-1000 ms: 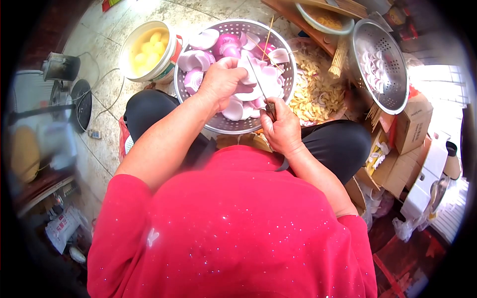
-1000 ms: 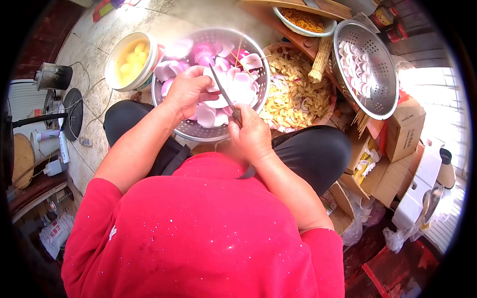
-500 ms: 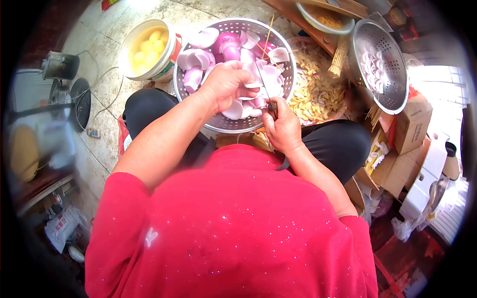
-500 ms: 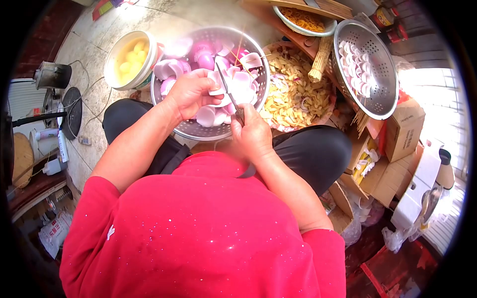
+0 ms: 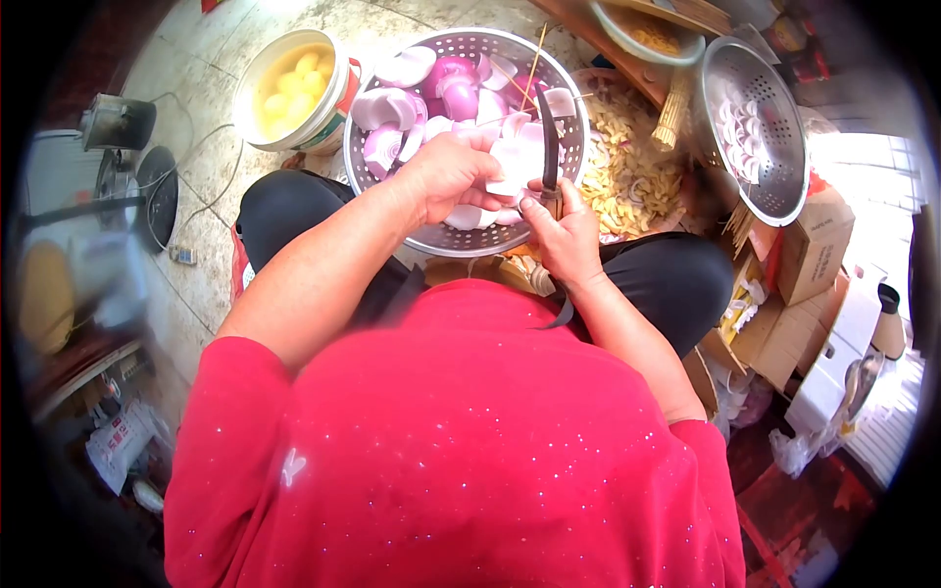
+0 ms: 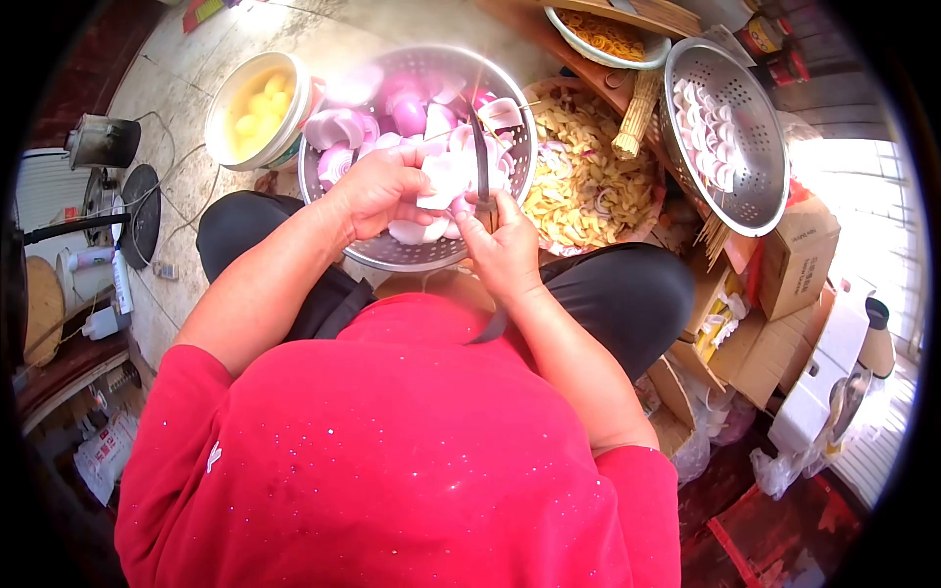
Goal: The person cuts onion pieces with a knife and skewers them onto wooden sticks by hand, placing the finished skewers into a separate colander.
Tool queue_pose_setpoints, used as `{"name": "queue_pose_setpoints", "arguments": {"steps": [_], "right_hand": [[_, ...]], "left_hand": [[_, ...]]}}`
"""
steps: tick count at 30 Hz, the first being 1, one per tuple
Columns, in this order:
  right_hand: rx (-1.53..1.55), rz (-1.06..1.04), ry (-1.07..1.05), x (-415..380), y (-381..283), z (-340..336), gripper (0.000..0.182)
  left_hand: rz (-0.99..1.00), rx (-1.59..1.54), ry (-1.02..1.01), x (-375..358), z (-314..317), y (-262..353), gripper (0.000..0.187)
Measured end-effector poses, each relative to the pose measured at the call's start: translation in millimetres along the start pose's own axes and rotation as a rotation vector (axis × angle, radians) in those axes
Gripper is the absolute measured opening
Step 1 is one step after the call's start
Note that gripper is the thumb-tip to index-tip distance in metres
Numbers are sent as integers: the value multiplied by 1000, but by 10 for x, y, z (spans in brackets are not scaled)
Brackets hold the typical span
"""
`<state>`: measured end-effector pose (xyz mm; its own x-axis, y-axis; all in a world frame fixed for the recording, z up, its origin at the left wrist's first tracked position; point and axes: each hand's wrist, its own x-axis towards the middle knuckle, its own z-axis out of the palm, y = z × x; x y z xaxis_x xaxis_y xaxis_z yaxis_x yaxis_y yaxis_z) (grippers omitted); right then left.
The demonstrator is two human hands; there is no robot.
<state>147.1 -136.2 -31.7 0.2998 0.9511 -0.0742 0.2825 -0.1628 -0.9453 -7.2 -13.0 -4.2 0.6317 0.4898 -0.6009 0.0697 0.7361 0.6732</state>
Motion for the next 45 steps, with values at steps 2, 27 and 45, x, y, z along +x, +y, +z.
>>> {"name": "queue_pose_setpoints", "arguments": {"steps": [2,27,45], "right_hand": [[495,390,-174,8,-203,-89,23],[-46,262,511,245,137,-527,16],[-408,-2,-162,-109,-10,-81,29]], "left_hand": [[17,29,17,-19,14,1,34],[443,731,574,174,-250,79,25],[178,529,466,164,-126,18,31]]}}
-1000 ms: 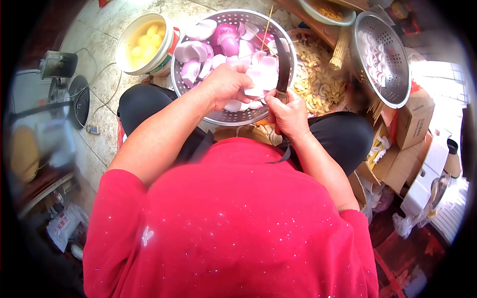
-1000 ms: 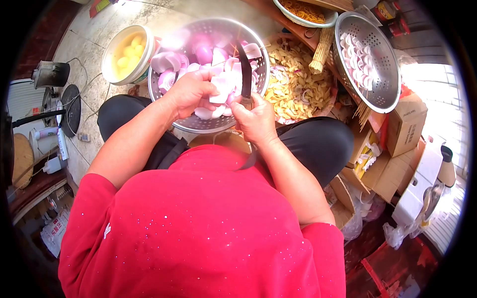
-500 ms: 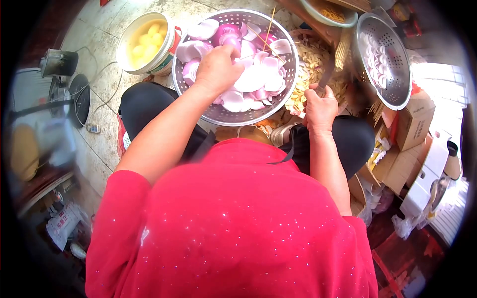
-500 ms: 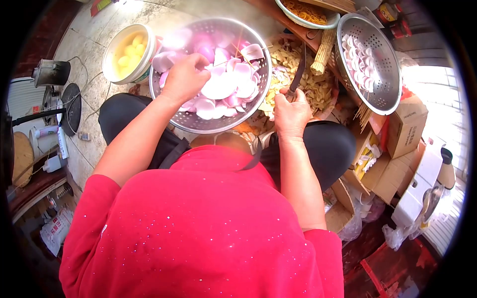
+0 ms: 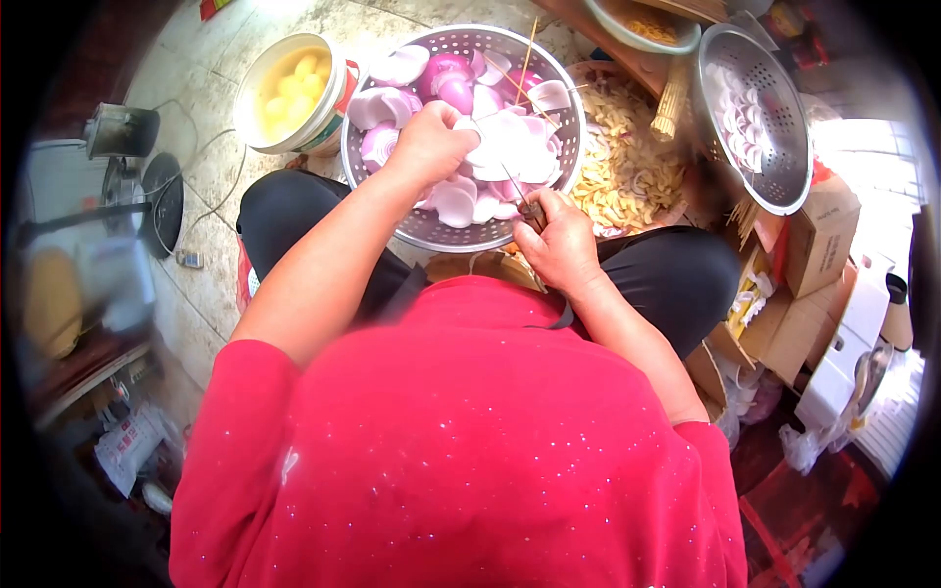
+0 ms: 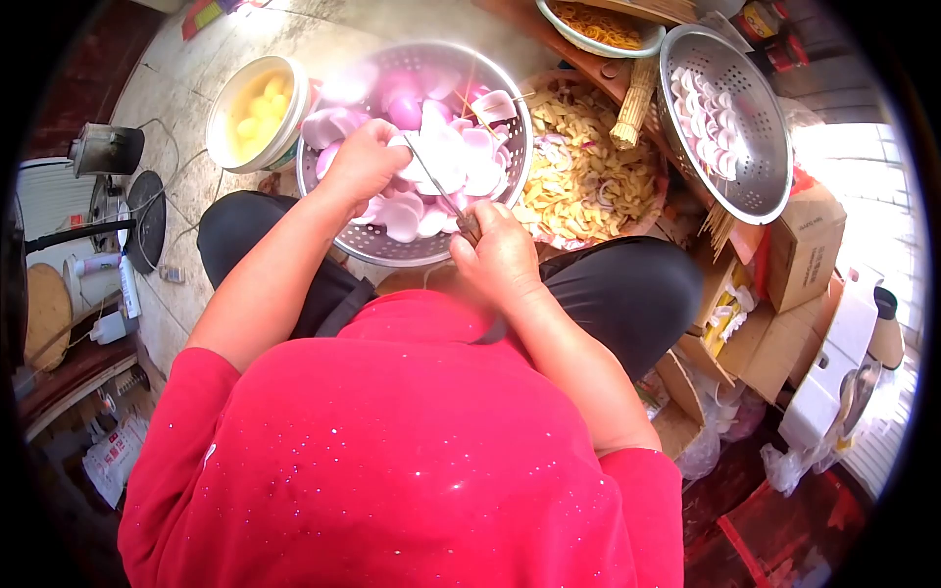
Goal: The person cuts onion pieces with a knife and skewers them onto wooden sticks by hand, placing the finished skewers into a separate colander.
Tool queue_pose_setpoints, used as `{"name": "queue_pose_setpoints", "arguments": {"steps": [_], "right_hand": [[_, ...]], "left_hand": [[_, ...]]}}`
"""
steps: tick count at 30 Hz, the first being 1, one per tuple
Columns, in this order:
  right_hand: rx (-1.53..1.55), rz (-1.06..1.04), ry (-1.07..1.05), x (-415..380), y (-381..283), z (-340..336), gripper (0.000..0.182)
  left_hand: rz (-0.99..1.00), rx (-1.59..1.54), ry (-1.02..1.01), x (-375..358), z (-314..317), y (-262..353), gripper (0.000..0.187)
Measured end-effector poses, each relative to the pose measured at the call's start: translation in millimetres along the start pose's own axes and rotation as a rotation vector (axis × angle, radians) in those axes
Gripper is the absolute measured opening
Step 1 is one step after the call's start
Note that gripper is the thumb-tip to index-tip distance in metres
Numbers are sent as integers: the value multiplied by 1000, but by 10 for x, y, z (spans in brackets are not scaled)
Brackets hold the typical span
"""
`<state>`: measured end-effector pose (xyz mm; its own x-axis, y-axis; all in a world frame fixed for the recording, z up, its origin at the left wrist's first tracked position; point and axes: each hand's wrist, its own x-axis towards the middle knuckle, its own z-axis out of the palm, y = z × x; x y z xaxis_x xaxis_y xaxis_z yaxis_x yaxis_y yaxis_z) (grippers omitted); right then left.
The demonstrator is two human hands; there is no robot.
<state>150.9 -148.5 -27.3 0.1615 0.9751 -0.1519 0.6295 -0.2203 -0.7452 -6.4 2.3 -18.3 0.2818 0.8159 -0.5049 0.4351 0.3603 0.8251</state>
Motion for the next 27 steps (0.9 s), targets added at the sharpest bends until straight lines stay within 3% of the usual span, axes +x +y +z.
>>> {"name": "queue_pose_setpoints", "arguments": {"steps": [4,7,27], "right_hand": [[-69,0,100,-7,-18,32,26],[-70,51,25,-5,-44,-6,30],[-52,54,12,15,-39,-10,26]], "left_hand": [[1,-93,-27,-90,5,62,35],[-1,-129,-64,-98,-2,61,35],[93,-125,-16,-82,43,75,32]]}}
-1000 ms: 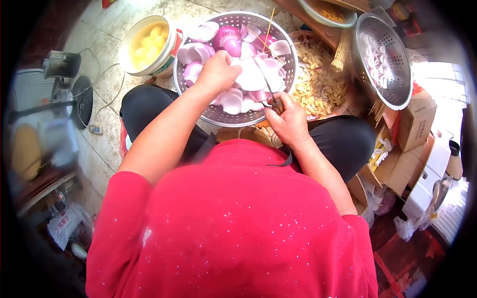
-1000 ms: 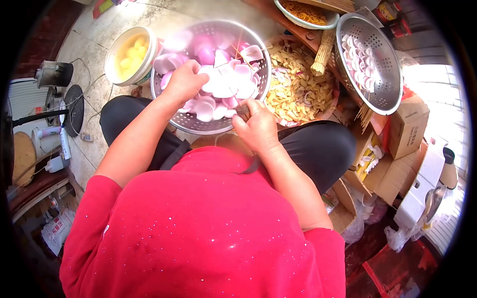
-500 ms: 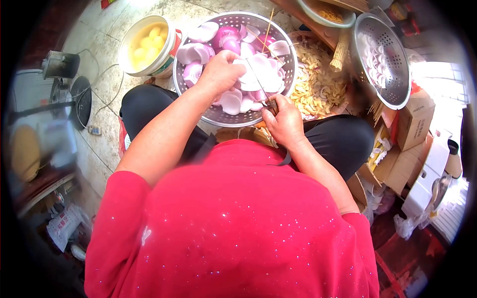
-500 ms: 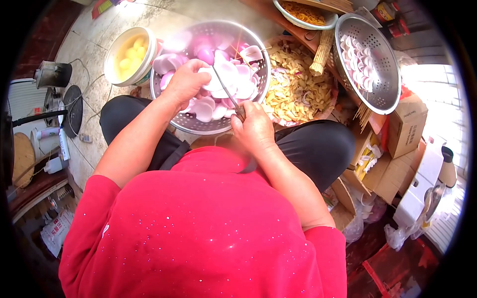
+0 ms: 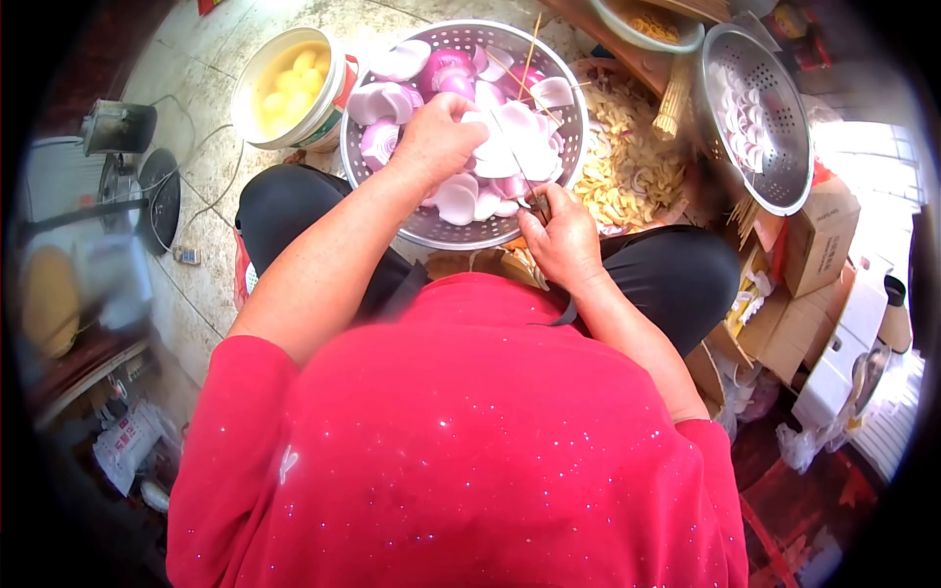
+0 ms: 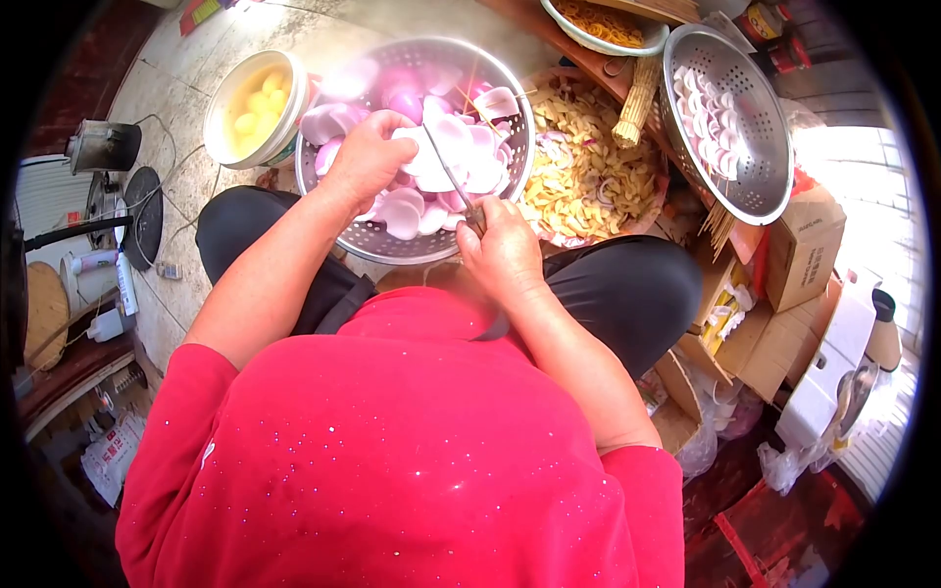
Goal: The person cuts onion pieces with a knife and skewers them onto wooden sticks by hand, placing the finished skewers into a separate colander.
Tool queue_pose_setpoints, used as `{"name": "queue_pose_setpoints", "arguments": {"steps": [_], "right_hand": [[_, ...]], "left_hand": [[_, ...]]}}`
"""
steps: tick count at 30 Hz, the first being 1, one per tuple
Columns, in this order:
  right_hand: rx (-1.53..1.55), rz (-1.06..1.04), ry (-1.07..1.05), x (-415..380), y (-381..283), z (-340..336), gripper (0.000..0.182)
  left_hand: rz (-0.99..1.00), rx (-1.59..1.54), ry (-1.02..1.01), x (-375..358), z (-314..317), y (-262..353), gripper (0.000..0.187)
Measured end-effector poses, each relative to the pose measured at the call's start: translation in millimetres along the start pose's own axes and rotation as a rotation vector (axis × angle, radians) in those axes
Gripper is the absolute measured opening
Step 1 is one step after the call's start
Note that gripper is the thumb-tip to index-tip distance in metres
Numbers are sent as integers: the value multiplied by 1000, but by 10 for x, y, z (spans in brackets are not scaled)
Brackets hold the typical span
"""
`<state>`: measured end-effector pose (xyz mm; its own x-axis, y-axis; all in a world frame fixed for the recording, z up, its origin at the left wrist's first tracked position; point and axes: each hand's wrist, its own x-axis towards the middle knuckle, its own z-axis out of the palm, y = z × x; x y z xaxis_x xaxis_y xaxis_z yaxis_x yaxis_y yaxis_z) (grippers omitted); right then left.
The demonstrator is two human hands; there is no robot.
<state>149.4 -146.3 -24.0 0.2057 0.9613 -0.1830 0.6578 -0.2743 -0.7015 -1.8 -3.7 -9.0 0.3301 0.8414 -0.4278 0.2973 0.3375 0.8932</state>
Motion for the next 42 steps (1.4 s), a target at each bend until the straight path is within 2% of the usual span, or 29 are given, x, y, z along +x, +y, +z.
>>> {"name": "queue_pose_setpoints", "arguments": {"steps": [7,10,13,16,20,22,24,26,28,30,34,39,42], "right_hand": [[64,100,-86,10,-27,2,28],[8,47,2,27,20,48,23],[86,41,-13,47,44,33,25],[107,78,-43,144,73,7,28],[158,101,-17,113,52,11,26],[201,136,-18,116,60,28,25],[311,109,33,90,29,13,24],[348,106,-4,47,-44,-7,23],[386,105,-42,18,-65,18,23],[257,-22,1,2,-24,73,23],[225,-24,1,-3,4,96,18],[235,15,-31,1,19,101,19],[252,43,-57,8,14,82,21]], "left_hand": [[1,51,-8,-28,19,22,36],[40,31,-26,0,56,-58,30],[59,18,-51,-1,92,-74,29],[55,-33,-170,0,125,-104,26],[106,27,-86,-24,130,-62,26],[47,-103,-48,-77,108,28,28],[42,-107,-34,12,90,-69,30],[-7,-140,38,43,86,-107,32],[-9,-149,37,68,61,-128,32],[-11,-157,33,76,50,-140,32],[-10,-214,23,93,54,-156,33],[15,-217,21,105,63,-163,33],[-18,-218,-48,90,66,-110,33]]}}
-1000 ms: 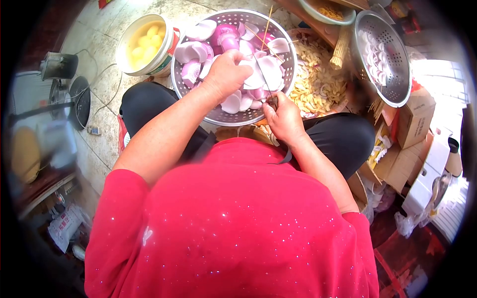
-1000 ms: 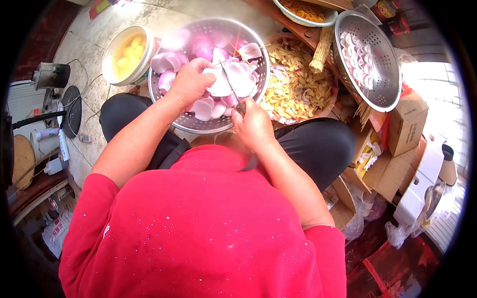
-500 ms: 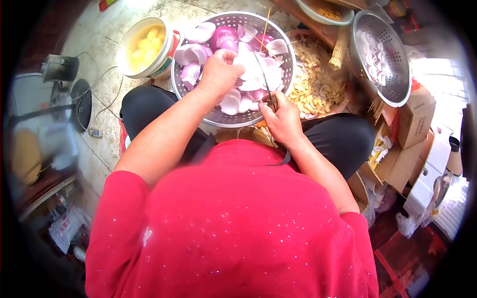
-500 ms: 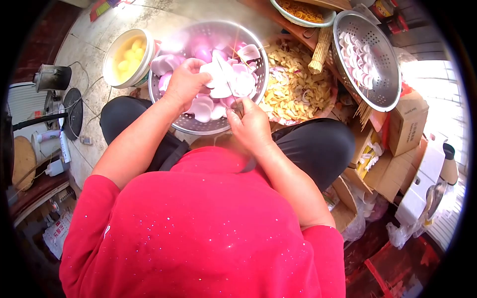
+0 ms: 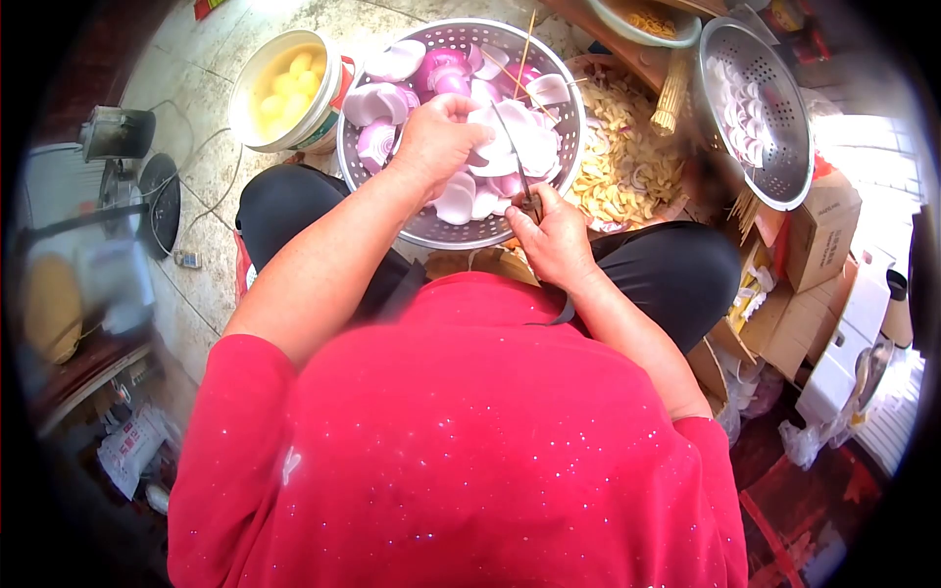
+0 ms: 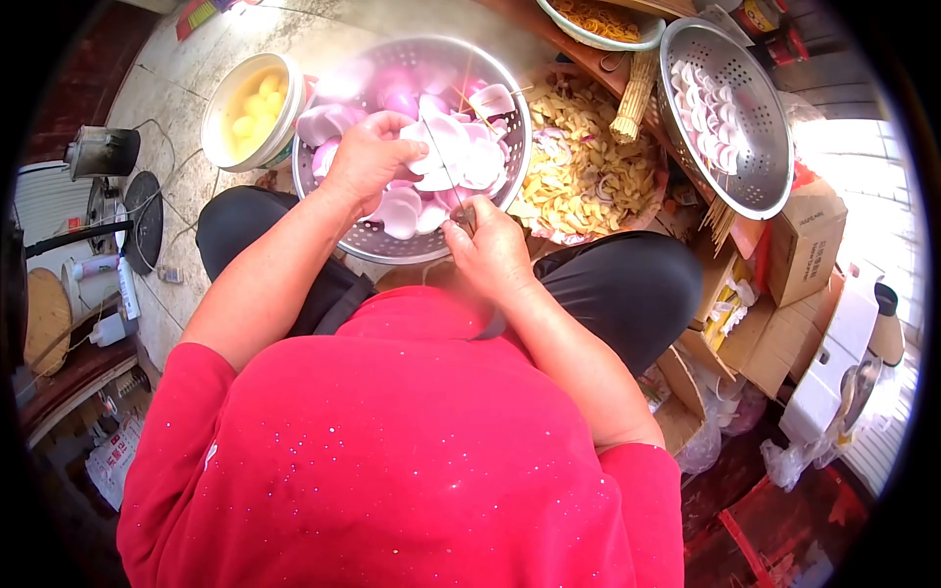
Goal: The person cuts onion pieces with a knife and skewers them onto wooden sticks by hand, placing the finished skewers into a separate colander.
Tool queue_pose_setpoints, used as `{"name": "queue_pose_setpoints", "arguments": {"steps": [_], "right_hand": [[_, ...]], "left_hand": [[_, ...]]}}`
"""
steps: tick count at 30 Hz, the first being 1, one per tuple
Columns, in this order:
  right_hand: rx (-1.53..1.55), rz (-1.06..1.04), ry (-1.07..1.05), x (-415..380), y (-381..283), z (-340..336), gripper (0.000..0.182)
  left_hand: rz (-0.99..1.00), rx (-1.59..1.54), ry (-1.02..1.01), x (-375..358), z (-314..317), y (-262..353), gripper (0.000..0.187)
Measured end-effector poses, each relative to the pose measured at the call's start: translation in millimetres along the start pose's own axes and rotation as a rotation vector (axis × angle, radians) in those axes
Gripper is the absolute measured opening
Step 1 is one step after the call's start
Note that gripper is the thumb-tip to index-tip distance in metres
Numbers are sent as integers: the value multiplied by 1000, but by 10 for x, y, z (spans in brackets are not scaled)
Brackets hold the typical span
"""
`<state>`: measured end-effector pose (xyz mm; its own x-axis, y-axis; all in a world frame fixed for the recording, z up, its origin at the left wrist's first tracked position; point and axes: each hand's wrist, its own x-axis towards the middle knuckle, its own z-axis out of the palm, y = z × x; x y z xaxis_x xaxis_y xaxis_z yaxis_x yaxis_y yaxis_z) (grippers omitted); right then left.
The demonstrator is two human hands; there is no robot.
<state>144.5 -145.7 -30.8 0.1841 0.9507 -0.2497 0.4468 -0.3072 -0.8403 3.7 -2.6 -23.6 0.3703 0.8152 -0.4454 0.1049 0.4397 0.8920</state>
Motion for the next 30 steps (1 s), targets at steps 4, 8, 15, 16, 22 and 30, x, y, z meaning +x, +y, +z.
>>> {"name": "queue_pose_setpoints", "arguments": {"steps": [4,8,15,16,22,30], "right_hand": [[38,50,1,22,-7,-12,25],[146,179,-9,94,27,-33,26],[291,191,115,114,122,-37,15],[291,190,114,108,95,-46,15],[213,214,69,85,52,-89,21],[139,110,28,27,38,-60,23]], "left_hand": [[-59,-30,-76,-53,49,47,33],[-113,-55,-309,-158,155,124,30],[116,124,-241,54,111,144,41],[169,174,-202,56,102,156,41],[176,757,36,140,-36,12,40],[79,1125,-14,130,-54,-154,33]]}}
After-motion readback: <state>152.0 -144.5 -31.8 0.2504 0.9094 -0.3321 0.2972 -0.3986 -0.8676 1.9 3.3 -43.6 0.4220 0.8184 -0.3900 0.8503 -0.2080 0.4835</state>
